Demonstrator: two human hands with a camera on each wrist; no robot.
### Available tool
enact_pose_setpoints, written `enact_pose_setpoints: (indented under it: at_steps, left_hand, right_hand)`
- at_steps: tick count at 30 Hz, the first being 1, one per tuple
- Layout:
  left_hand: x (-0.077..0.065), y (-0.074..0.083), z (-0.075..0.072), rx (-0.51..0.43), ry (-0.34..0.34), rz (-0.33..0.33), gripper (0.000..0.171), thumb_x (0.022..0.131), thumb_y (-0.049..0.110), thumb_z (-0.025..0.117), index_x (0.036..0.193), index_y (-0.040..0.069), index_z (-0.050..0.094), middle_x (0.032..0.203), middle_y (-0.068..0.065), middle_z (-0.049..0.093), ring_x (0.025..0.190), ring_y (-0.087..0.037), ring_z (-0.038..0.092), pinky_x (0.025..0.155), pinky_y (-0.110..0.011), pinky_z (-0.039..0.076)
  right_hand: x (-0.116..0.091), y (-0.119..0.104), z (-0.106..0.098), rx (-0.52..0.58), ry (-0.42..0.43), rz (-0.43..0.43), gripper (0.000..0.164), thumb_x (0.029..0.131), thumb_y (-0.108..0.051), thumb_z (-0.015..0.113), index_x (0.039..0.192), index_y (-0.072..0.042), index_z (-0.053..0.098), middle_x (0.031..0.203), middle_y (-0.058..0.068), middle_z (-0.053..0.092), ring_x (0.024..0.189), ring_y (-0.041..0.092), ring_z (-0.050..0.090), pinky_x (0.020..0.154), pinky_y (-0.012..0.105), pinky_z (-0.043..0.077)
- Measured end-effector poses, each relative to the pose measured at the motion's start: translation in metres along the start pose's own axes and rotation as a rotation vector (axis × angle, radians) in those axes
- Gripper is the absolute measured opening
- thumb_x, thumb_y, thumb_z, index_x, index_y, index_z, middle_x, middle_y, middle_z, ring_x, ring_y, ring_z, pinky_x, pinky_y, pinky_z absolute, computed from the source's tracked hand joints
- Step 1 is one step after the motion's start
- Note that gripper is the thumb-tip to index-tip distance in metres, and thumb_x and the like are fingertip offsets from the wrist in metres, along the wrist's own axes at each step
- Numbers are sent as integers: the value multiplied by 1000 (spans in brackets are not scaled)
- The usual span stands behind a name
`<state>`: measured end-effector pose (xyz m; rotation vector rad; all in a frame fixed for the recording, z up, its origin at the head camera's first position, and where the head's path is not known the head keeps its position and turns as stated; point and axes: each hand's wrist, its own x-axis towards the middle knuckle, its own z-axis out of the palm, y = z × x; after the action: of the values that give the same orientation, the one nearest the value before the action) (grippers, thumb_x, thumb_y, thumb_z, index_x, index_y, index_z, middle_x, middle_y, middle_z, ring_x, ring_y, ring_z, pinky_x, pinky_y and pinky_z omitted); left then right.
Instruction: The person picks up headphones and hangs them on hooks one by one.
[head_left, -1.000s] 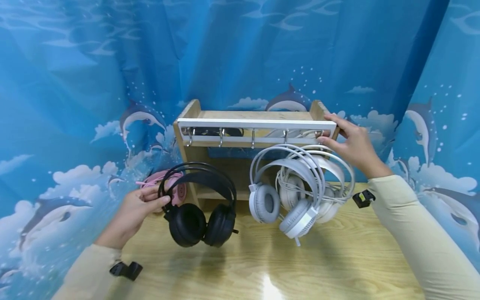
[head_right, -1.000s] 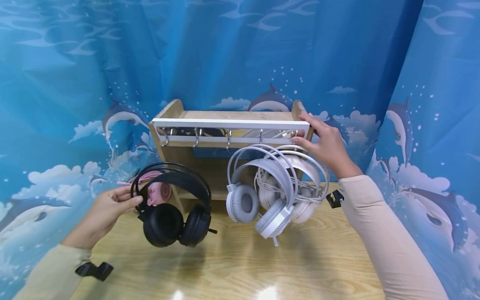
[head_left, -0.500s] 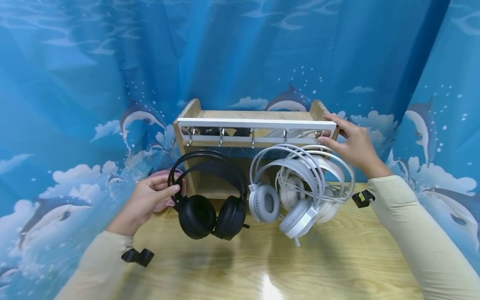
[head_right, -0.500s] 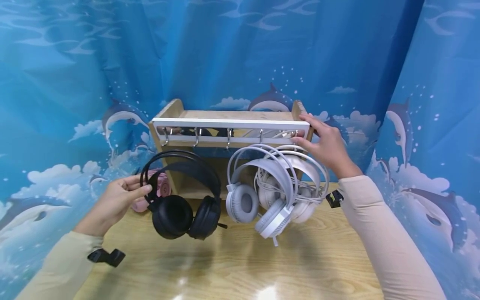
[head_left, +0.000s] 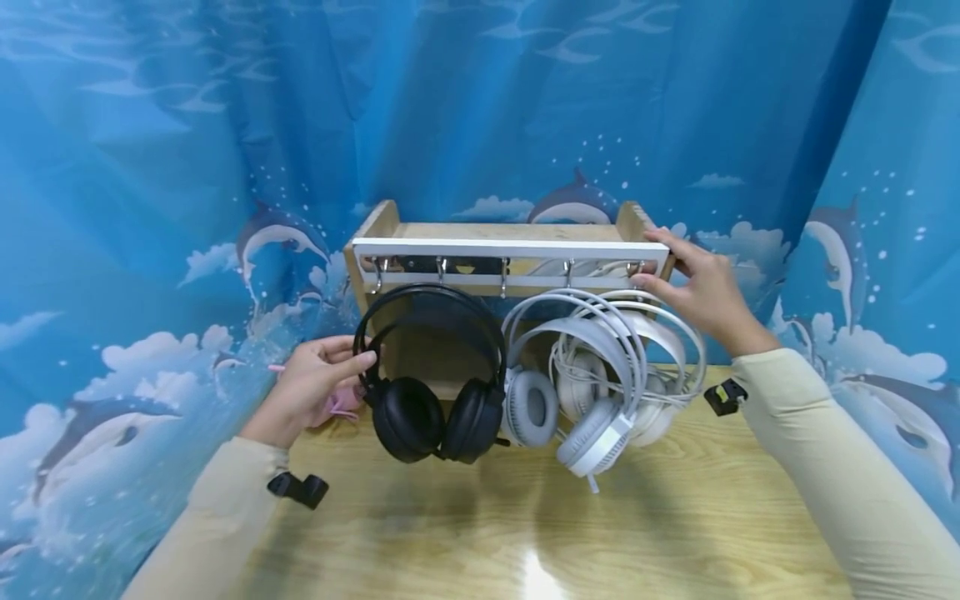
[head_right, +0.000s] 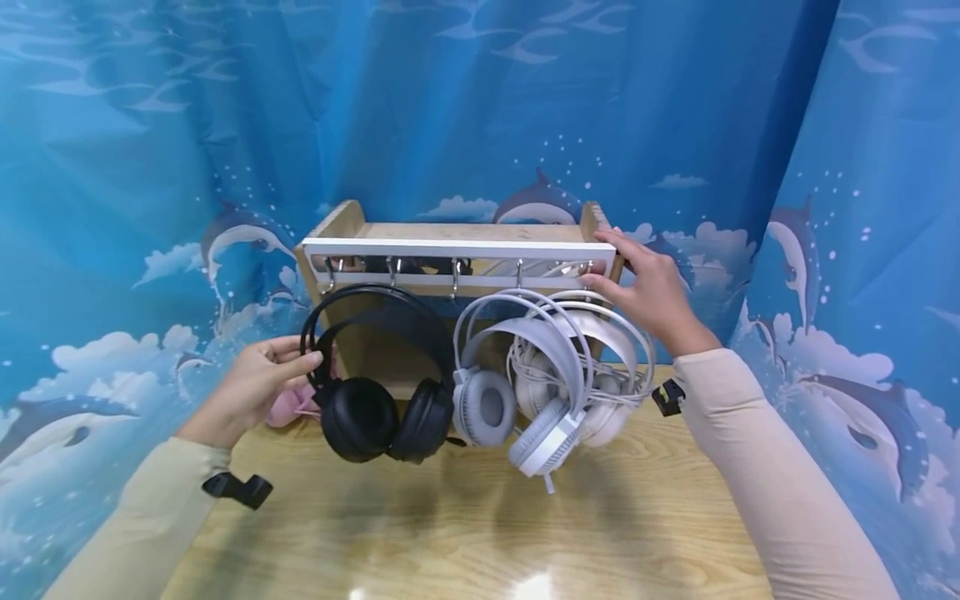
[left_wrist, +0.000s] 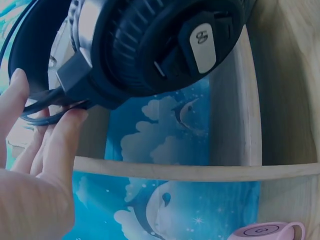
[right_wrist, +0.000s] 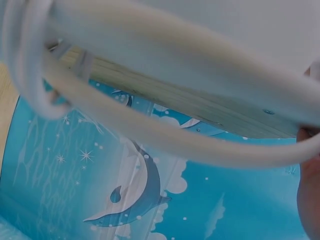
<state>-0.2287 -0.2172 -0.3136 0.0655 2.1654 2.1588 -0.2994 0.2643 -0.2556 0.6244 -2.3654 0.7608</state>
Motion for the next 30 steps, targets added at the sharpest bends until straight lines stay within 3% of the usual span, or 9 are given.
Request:
enact_pose_setpoints:
  at_steps: [4,7,11,14,17,21,25,28,30]
  left_hand:
    - [10,-2,-1,33,-17,-1,43,85,20,74,119,1,57,104,-1,72,93,-15,69,81,-27,57]
    - [15,-4,-3,32,-32,-19,42,85,20,74,119,1,57,103,-2,72,92,-15,68,80,-27,57]
    - [21,-7,-4,22,-55,-74,46,84,22,75,121,3,57,105,-3,71,87,-14,66,75,-26,57]
    - [25,-9,-5,30,-62,-102,52,84,25,75,125,3,54,105,-1,70,87,-12,64,74,-23,56]
    - [29,-9,-7,51,-59,-103,52,85,28,74,126,4,54,103,2,71,95,-14,65,86,-25,53]
    - [36,-9,-10,109,-81,-79,50,89,32,69,126,3,53,104,7,69,106,-16,62,106,-38,42]
    - [42,-10,-14,131,-104,-61,59,93,28,64,136,-5,43,103,10,65,102,-8,62,103,-34,44]
    - [45,-11,-16,91,-99,-74,64,93,21,63,141,-10,33,97,12,65,93,-3,64,89,-22,51]
    - [46,-12,-16,60,-98,-79,64,93,19,64,141,-11,33,95,11,67,89,-3,65,83,-19,53]
  right_hand:
    - [0,1,-1,5,-3,6,62,88,-26,71,143,-13,46,138,17,52,108,35,62,66,9,36]
    - [0,2,-1,9,2,5,61,87,-26,71,142,-13,47,137,16,53,103,33,64,67,14,40]
    - [0,4,0,11,4,2,61,87,-26,71,142,-14,48,140,14,51,104,32,64,84,28,52]
    - [1,4,1,13,4,0,61,87,-27,71,142,-14,48,143,12,48,104,30,63,87,21,51]
    - [0,4,3,8,11,-11,61,87,-27,71,142,-14,48,145,11,46,93,24,64,73,9,42]
    - [-1,4,3,-5,26,-19,61,87,-25,72,141,-15,49,145,11,46,81,8,59,63,15,36]
    - [-1,3,2,-24,34,-33,61,86,-24,73,141,-16,49,116,12,64,67,2,49,55,20,34]
    - [0,2,2,-26,36,-49,61,86,-23,73,141,-16,49,88,8,64,58,7,43,50,23,31]
    - [0,2,2,-18,39,-56,60,86,-22,74,141,-16,49,83,7,62,57,10,41,49,24,30]
